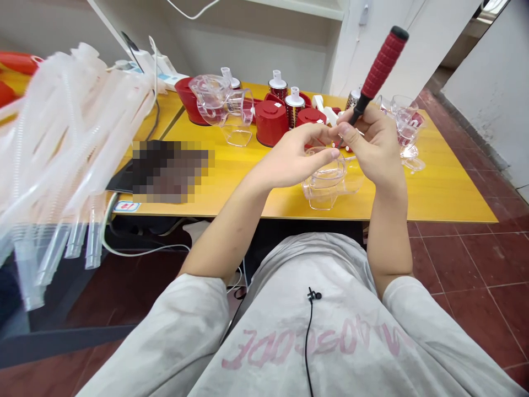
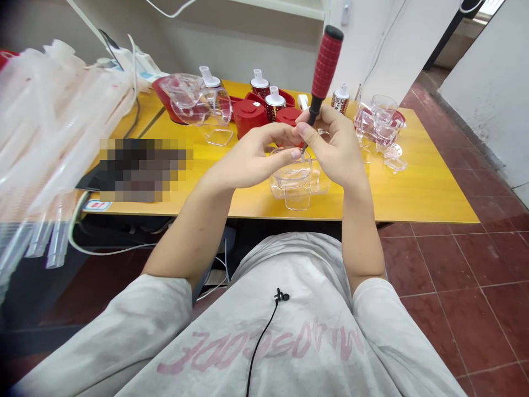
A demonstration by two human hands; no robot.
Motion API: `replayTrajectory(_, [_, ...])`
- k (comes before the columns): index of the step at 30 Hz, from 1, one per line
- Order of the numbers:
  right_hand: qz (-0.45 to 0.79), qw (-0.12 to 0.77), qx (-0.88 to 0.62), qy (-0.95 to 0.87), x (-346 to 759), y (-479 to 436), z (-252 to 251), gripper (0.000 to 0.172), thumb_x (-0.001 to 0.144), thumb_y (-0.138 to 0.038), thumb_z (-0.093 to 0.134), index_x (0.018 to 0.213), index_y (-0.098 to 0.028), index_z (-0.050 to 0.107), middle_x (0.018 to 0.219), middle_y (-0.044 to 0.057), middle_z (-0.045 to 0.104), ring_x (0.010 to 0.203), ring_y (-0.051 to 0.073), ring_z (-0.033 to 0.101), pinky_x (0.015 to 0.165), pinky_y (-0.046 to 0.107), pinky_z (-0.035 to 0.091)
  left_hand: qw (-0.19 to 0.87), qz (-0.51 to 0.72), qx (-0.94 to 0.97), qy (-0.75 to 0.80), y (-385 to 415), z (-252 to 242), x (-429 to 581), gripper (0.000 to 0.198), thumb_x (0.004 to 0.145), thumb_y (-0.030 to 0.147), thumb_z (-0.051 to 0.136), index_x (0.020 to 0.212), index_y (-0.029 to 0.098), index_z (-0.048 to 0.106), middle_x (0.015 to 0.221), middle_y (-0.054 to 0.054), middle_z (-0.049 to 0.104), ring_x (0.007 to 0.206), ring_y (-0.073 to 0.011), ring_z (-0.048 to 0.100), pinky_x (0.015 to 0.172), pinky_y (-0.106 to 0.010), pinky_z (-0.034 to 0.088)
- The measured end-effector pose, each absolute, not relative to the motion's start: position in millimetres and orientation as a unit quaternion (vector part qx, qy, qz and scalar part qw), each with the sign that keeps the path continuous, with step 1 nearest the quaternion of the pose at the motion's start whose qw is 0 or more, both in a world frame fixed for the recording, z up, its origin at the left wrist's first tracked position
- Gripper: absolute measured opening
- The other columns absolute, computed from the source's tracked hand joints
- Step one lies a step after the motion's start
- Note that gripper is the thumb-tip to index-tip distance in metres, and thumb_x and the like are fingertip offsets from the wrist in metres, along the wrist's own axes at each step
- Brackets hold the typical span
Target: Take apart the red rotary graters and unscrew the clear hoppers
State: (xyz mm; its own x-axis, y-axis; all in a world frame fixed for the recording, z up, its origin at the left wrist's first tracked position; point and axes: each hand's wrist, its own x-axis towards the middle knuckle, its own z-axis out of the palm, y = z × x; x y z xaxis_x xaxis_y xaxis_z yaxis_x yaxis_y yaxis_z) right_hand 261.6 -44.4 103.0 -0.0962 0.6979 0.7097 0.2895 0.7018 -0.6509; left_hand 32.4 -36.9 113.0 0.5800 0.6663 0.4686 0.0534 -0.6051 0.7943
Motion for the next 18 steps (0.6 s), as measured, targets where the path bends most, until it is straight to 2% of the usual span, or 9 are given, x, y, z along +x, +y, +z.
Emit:
replayTrajectory(4, [0.141, 0.566, -0.377, -0.719, 265, -43, 111, 0.064, 0.095, -0.095, 0.083, 0.107, -0.032, 0.085, 0.104, 0.005, 0.085, 0.094, 0.025, 0.083, 0.088, 0.045, 0.074, 0.408, 0.396, 0.794, 0.215, -31, 125, 48, 0.025, 0.102, 0.039, 0.086, 0.108, 0.015, 0.084, 0.113, -0.011, 0.088, 0.114, -0.0269, 0.081, 0.106, -0.041, 0.068])
replayTrajectory(8, [0.165, 0.534, -0.404, -0.724, 268, -45, 132, 0.069, 0.085, -0.097, 0.091, 0.104, -0.031, 0.086, 0.097, 0.005, 0.083, 0.086, 0.024, 0.077, 0.077, 0.042, 0.07, 0.423, 0.399, 0.789, 0.197, -24, 123, 55, 0.02, 0.103, 0.034, 0.083, 0.095, 0.016, 0.08, 0.099, -0.007, 0.082, 0.103, -0.0231, 0.078, 0.095, -0.038, 0.064])
replayTrajectory(12, [0.211, 0.517, -0.342, -0.756, 267, -49, 183, 0.067, 0.082, -0.084, 0.104, 0.117, -0.03, 0.084, 0.096, 0.001, 0.082, 0.078, 0.017, 0.073, 0.062, 0.033, 0.059, 0.423, 0.391, 0.791, 0.203, -20, 123, 53, 0.025, 0.101, 0.025, 0.084, 0.082, 0.017, 0.07, 0.085, -0.004, 0.074, 0.081, -0.0165, 0.066, 0.08, -0.034, 0.054])
replayTrajectory(14, [0.198, 0.518, -0.313, -0.771, 265, -49, 213, 0.064, 0.082, -0.079, 0.107, 0.11, -0.026, 0.085, 0.09, 0.0, 0.077, 0.073, 0.013, 0.071, 0.058, 0.03, 0.053, 0.414, 0.383, 0.798, 0.212, -21, 125, 51, 0.026, 0.1, 0.021, 0.082, 0.079, 0.017, 0.068, 0.083, -0.003, 0.072, 0.078, -0.0152, 0.063, 0.079, -0.034, 0.052])
replayTrajectory(16, [0.14, 0.516, -0.296, -0.792, 261, -46, 236, 0.053, 0.096, -0.072, 0.1, 0.107, -0.021, 0.087, 0.089, 0.0, 0.074, 0.07, 0.009, 0.071, 0.055, 0.029, 0.045, 0.407, 0.38, 0.801, 0.221, -23, 128, 50, 0.024, 0.099, 0.02, 0.082, 0.078, 0.017, 0.07, 0.083, -0.003, 0.072, 0.08, -0.0156, 0.063, 0.081, -0.035, 0.052])
replayTrajectory(18, [0.106, 0.53, -0.271, -0.796, 255, -40, 247, 0.042, 0.099, -0.056, 0.103, 0.098, -0.017, 0.086, 0.085, 0.0, 0.074, 0.067, 0.009, 0.074, 0.051, 0.027, 0.041, 0.406, 0.381, 0.799, 0.227, -24, 129, 49, 0.023, 0.1, 0.022, 0.082, 0.079, 0.016, 0.073, 0.084, -0.004, 0.074, 0.083, -0.0166, 0.065, 0.084, -0.035, 0.054])
